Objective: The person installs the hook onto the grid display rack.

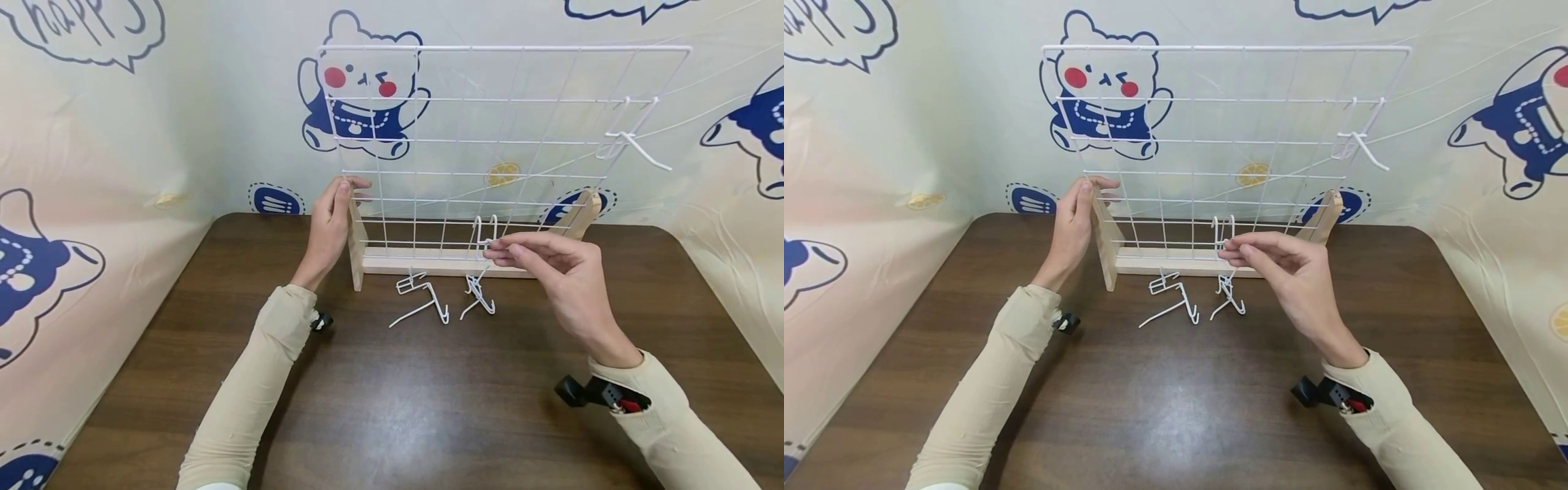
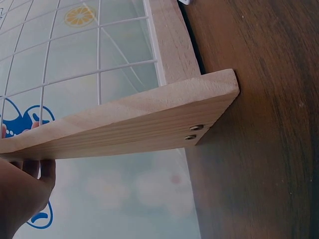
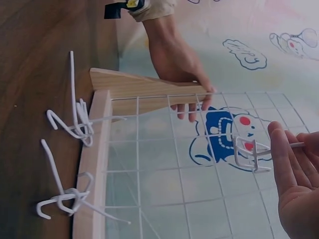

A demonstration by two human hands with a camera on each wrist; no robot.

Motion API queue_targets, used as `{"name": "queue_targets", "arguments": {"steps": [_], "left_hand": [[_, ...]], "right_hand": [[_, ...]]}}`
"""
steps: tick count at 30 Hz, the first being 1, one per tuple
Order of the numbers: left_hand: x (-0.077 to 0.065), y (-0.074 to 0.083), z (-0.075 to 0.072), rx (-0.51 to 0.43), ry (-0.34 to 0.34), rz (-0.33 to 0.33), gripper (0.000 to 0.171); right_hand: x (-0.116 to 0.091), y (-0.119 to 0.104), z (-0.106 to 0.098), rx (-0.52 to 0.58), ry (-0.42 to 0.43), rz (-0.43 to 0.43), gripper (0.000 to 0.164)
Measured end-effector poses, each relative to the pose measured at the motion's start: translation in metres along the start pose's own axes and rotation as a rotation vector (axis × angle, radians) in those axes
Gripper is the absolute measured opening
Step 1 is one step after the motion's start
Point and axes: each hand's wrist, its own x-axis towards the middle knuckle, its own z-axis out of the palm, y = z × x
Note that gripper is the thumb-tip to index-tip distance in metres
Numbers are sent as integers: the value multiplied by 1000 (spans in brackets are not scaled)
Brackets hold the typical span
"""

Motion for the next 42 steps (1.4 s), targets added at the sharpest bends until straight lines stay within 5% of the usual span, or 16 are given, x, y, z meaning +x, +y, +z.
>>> {"name": "queue_targets", "arguments": {"steps": [10,25,32,42], "left_hand": [[0,-1,-1,8,0,0,37],[0,-1,-1,-31,-2,10,36],[4,-23,-4,-28,8,6,38],[-1,2,-3,-12,-1,-18,37]], "right_hand": [[14,-13,7,15,6,-76,20],[41,-25,20,182,48,-202,20],[51,-33,25,223,49,-199,23],[63,-42,22,226,47,-238,23]]}}
